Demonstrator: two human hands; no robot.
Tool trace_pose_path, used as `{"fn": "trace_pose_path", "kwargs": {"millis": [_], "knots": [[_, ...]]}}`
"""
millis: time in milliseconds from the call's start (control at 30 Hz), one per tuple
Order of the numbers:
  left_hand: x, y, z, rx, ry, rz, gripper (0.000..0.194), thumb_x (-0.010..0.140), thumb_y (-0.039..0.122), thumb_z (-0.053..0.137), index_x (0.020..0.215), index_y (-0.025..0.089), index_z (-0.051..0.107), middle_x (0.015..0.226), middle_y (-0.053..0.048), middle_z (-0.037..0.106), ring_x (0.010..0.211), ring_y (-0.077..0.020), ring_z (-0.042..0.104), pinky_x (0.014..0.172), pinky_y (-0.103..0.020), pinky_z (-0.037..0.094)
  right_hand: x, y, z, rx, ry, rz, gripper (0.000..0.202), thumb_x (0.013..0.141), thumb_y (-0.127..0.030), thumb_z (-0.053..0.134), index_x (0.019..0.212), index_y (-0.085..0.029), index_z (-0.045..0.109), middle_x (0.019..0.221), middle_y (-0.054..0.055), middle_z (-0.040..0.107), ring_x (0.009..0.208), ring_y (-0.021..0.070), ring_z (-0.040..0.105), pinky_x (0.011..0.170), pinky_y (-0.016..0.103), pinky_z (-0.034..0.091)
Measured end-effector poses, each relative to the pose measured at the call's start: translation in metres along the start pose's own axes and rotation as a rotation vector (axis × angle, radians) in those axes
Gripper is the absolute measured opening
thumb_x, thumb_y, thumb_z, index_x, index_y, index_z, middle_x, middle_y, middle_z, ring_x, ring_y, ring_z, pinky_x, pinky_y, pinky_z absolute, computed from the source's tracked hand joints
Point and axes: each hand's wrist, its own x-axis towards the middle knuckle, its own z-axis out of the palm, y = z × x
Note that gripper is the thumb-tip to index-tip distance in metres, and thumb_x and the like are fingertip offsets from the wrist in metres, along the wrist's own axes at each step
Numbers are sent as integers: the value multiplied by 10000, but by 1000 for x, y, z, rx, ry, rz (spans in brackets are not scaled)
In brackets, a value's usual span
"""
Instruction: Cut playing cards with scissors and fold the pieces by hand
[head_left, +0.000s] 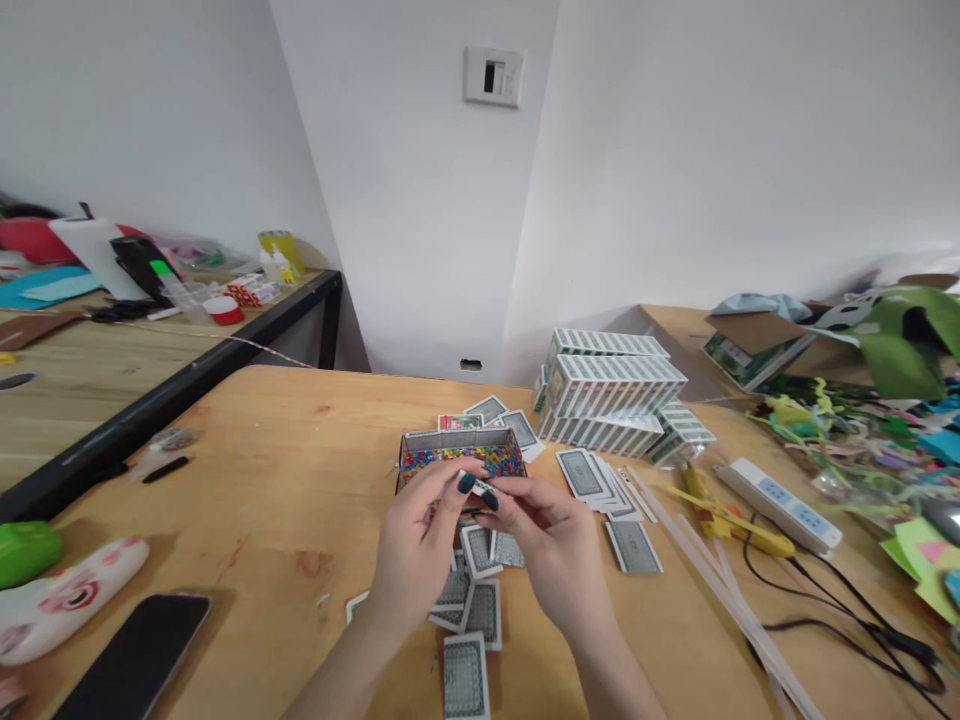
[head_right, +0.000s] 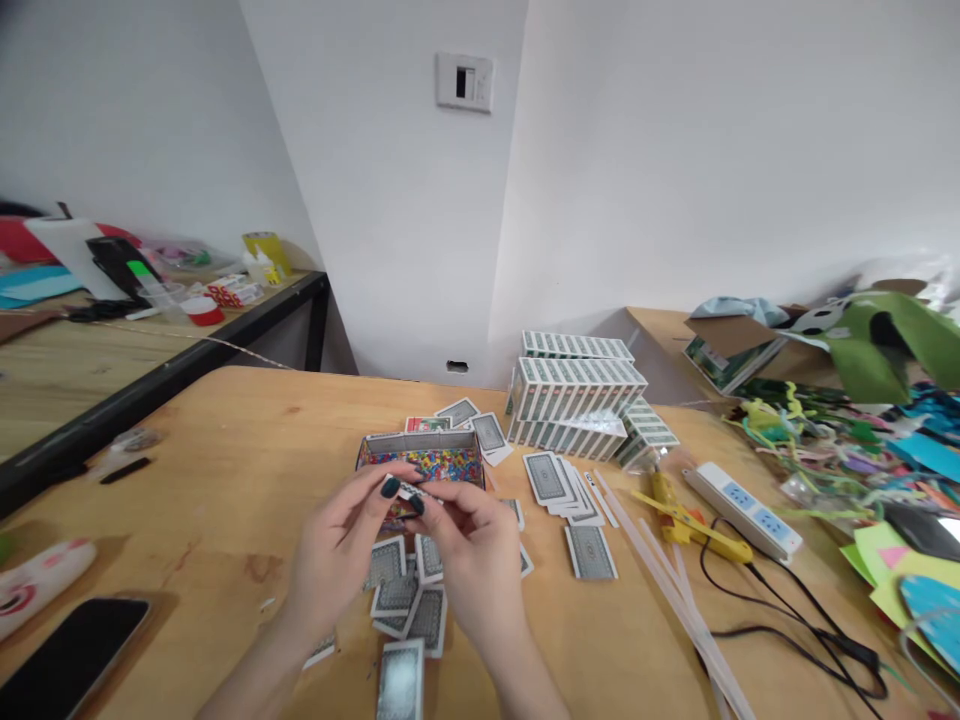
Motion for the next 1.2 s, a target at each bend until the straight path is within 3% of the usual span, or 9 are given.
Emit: {"fn": "trace_pose_path", "kwargs": {"millis": [300,667,833,1200], "knots": [[0,6,-1,-48,32,-40,214,801,314,520,839,193,693,876,-56,681,803,-183,609,747,-255,466,-6,-4,0,-99,5,-66,108,735,-272,653,795,-196,701,772,42,707,714,201,673,680,327,579],[-1,10,-2,-175,40,-181,203,745,340,584,741,159,676,764,-49,668,733,-177,601,664,-247,484,-9,-5,1,-126,-14,-53,126,741,-292,646,749,-176,693,645,47,702,608,205,673,546,308,575],[0,8,-1,-200,-38,-164,135,708,296,631,765,176,653,735,-20,655,685,-154,604,628,-233,500,-8,-8,-1,-109,-25,-33,114,722,-290,663,735,-184,700,631,39,698,592,198,670,509,290,572],[-3,10,1,-134,36,-125,96,708,245,609,721,162,657,695,-19,635,662,-143,579,620,-219,470,-9,-7,-1,-146,-63,-11,130,731,-296,653,729,-170,687,621,41,692,589,191,670,507,276,565]]}}
